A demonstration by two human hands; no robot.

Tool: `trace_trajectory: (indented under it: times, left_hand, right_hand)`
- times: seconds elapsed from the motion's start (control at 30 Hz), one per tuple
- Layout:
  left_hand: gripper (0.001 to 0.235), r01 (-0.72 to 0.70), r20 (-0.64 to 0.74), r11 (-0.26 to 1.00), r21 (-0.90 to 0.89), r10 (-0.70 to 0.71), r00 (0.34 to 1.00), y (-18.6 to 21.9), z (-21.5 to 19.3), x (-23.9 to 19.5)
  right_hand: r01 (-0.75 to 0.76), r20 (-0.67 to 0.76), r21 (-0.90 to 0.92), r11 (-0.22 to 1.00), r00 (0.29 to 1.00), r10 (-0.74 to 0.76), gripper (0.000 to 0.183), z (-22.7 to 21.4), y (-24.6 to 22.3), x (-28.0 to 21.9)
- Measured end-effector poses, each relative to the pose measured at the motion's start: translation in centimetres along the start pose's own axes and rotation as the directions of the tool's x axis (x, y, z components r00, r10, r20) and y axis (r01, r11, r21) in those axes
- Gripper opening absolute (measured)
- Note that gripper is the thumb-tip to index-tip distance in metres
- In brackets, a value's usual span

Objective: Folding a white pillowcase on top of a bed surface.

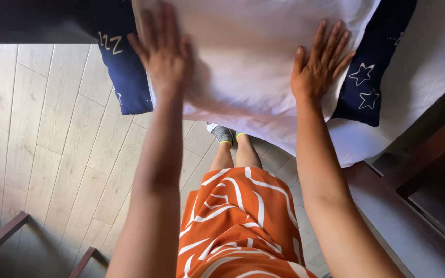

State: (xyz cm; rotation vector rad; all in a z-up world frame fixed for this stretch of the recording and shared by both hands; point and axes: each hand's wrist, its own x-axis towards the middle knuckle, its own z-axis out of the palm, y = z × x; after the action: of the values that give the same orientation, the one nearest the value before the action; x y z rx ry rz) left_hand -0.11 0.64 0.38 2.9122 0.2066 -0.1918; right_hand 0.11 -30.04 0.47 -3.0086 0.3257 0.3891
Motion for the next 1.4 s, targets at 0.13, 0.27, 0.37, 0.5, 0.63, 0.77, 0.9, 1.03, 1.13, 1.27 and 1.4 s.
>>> trace_trajectory:
  times: [0.13, 0.27, 0.37, 0.5, 0.63, 0.77, 0.9, 1.03, 1.13, 1.27, 1.4]
  left_hand:
    - [0.061, 0.137, 0.040, 0.988, 0.077, -0.140, 0.989, -1.3, -0.4, 0.1]
    - [0.062, 0.156, 0.030, 0.984, 0.086, -0.159, 0.987, -1.3, 0.2, 0.3]
    - [0.063, 0.154, 0.046, 0.982, 0.108, -0.159, 0.986, -1.7, 0.6, 0.1]
    - [0.063, 0.155, 0.058, 0.982, 0.111, -0.162, 0.985, -1.9, 0.6, 0.0]
    - [0.063, 0.160, 0.091, 0.983, 0.093, -0.169, 0.981, -1.6, 0.3, -0.1]
    - [0.062, 0.153, 0.114, 0.985, 0.078, -0.161, 0.980, -1.6, 0.2, 0.1]
    - [0.061, 0.219, 0.092, 0.974, 0.063, -0.224, 0.970, 1.9, -0.1, 0.4]
    - [0.068, 0.002, -0.232, 0.989, -0.147, -0.036, 0.972, 10.3, 4.8, 0.1]
    - [0.066, -0.292, -0.180, 0.937, -0.194, 0.258, 0.949, 19.4, 5.0, 0.4]
    - [0.061, -0.505, 0.091, 0.828, -0.243, 0.538, 0.838, 23.0, 6.2, 3.0]
    - [0.055, -0.607, -0.157, 0.784, -0.135, 0.587, 0.794, 17.0, 8.0, 6.7]
  right_hand:
    - [0.021, -0.091, -0.010, 1.000, 0.996, -0.022, 0.067, -0.7, -5.0, -1.8]
    - [0.557, -0.330, 0.051, 0.829, 0.793, -0.512, 0.071, 1.6, -13.4, -4.4]
    - [0.638, -0.242, 0.080, 0.765, 0.757, -0.606, 0.069, 3.2, -15.3, -3.2]
    - [0.644, -0.123, 0.100, 0.758, 0.764, -0.633, 0.067, 2.2, -11.5, -0.1]
    - [0.340, 0.060, 0.022, 0.940, 0.938, -0.341, 0.065, -2.9, -4.9, 3.3]
    - [0.098, 0.087, -0.024, 0.995, 0.992, -0.096, 0.066, -3.5, 0.8, 5.7]
    - [0.050, 0.057, -0.028, 0.998, 0.997, -0.048, 0.065, -3.1, 1.0, 6.0]
    - [0.026, 0.077, -0.078, 0.997, 0.997, -0.020, 0.064, -2.0, 1.1, 6.1]
    - [0.008, 0.070, -0.121, 0.993, 0.998, 0.000, 0.061, -0.6, 1.8, 7.1]
    - [-0.038, 0.101, -0.110, 0.993, 0.994, 0.049, 0.056, 1.4, 3.5, 8.3]
    - [-0.009, 0.096, -0.109, 0.994, 0.995, 0.020, 0.061, -0.5, 2.7, 7.0]
